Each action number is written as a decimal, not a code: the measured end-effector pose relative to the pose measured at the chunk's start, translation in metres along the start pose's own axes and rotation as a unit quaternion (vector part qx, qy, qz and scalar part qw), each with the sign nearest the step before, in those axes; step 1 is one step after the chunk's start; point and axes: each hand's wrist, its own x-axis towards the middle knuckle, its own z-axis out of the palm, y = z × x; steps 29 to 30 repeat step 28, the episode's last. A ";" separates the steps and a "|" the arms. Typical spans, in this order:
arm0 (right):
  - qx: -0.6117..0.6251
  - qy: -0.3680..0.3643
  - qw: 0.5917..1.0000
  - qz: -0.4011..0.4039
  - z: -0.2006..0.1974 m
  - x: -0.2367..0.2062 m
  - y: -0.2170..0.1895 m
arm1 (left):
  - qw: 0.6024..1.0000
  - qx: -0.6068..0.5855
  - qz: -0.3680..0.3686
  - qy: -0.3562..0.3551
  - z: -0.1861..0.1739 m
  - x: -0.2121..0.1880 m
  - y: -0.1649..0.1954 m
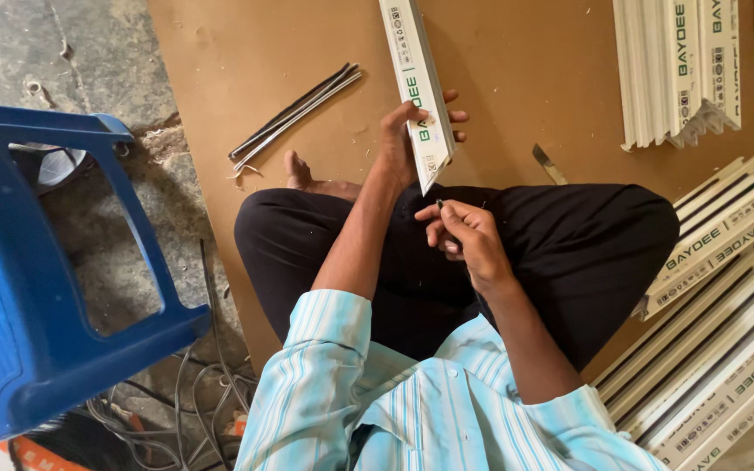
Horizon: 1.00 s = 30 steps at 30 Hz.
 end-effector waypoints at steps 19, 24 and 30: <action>-0.008 0.048 0.998 -0.027 0.000 0.012 0.020 | 1.000 -0.010 -0.006 -0.017 0.008 -0.004 -0.002; -0.014 0.053 0.998 -0.029 -0.002 0.015 0.022 | 1.000 -0.012 -0.009 -0.019 0.008 -0.004 -0.002; -0.010 0.056 0.998 -0.033 -0.003 0.014 0.023 | 1.000 -0.006 -0.010 -0.020 0.006 -0.002 -0.005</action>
